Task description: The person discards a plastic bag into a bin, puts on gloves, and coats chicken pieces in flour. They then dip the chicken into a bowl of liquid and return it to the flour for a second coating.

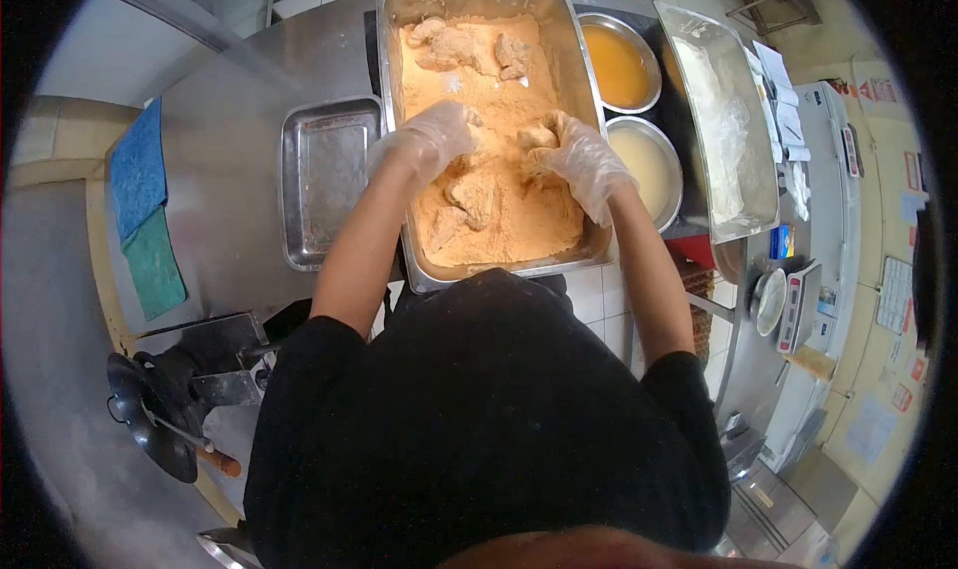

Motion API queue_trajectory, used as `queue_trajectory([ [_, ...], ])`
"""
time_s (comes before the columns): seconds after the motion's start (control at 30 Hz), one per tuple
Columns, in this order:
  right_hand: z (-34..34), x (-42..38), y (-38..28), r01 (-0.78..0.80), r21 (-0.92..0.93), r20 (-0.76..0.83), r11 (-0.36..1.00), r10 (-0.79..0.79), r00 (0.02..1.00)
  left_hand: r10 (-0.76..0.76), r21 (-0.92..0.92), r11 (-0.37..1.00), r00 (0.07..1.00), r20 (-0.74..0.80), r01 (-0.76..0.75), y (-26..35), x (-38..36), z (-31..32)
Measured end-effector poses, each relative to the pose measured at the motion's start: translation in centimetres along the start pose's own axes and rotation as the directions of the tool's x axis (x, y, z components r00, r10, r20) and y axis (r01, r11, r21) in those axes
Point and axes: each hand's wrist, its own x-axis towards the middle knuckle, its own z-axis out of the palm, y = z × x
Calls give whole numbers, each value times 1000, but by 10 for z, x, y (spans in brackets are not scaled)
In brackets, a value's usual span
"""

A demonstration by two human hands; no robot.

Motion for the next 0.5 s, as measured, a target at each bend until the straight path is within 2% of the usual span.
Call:
queue_trajectory([
  [0.03,5,1,7,-57,442,12,895,57,998,3,3,1000,1000,-1,-3,-1,-8,-2],
  [0.07,7,-4,5,-55,442,9,895,56,998,35,-364,931,999,-23,-41,-2,-21,-5],
  [0.1,10,-12,2,-109,605,57,789,94,994,57,-679,730,997,-56,-79,-1,-31,-6],
  [0.13,13,-16,0,-165,742,113,650,121,986,56,-678,731,997,-56,-79,-1,-33,-4],
  [0.17,16,-16,6,-165,742,114,650,120,986,42,-728,684,999,-25,-47,-3,-35,-2],
  [0.23,23,-10,24,-140,385,177,912,77,981,32,-773,634,999,-3,-22,3,-44,-5],
  [0.3,22,-10,26,-140,344,156,928,91,984,44,-891,454,999,5,-16,20,-66,-16],
  [0.33,21,-11,26,-142,301,135,943,105,985,50,-889,458,999,3,-21,19,-73,-15],
  [0.37,17,-16,13,-139,302,129,943,104,986,123,-929,326,983,-139,-172,16,-81,-15],
  [0.4,12,-23,0,-140,545,94,827,106,990,172,-934,179,945,-280,-309,13,-85,-15],
  [0.43,8,-28,-10,-122,750,59,650,118,991,176,-935,181,946,-274,-305,14,-86,-19],
  [0.5,-5,-26,-2,-126,771,74,624,108,991,180,-978,187,982,-61,-95,17,-88,-31],
])
